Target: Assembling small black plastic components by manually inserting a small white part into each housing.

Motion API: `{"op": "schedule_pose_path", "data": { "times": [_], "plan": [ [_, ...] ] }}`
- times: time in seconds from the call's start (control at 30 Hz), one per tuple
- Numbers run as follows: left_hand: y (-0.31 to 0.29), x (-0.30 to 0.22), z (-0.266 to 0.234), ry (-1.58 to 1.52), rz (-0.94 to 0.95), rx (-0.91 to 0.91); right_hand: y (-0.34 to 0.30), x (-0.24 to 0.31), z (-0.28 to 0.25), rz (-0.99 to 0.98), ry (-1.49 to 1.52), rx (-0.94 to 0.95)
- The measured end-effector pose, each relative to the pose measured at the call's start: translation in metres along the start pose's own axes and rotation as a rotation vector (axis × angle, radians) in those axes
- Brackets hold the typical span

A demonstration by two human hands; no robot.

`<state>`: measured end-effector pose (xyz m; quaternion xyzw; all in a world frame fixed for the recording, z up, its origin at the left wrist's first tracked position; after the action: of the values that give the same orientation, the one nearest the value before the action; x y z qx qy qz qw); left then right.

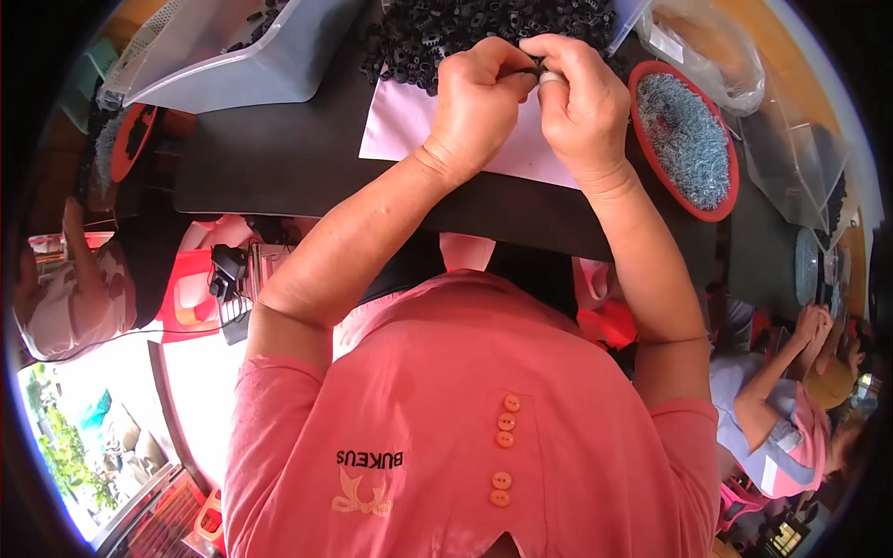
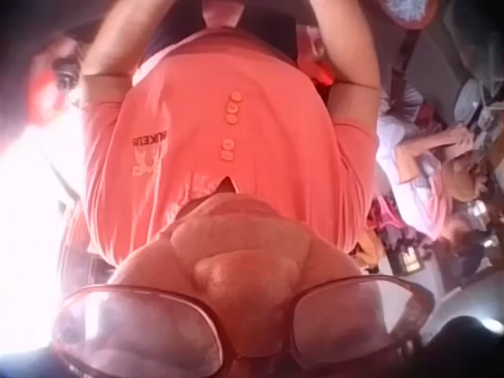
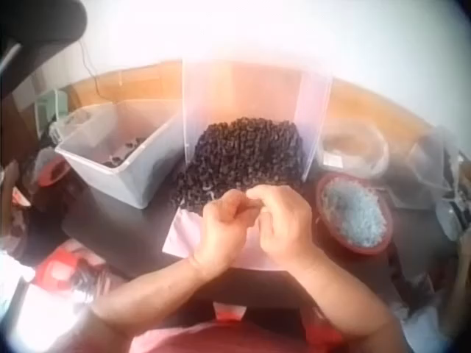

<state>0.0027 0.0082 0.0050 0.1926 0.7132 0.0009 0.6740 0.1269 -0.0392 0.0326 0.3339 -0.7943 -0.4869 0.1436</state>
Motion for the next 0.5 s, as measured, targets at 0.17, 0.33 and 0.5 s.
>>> {"op": "schedule_pose_path", "data": {
  "times": [0.17, 0.33, 0.5],
  "plan": [
    [0.009, -0.015, -0.007, -0.393, -0.450, 0.151, 0.007, -0.002, -0.002, 0.401, 0.336, -0.133],
    [0.012, -0.011, -0.010, -0.595, -0.517, 0.157, 0.004, -0.002, -0.001, 0.264, 0.154, -0.105],
    [0.014, -0.007, -0.010, -0.631, -0.517, 0.160, 0.003, -0.005, 0.005, 0.011, -0.099, -0.035]
  ]
}}
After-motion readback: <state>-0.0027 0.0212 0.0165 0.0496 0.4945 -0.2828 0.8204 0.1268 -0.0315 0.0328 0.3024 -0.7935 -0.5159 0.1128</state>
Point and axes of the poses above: each hand's wrist, its own y-axis towards the middle knuckle, its own z-axis out of the palm, x = y × z, the point moved 1 cm from there along y, towards the middle knuckle, and after that the axes turned 15 degrees about -z, right-handed, at the moved point
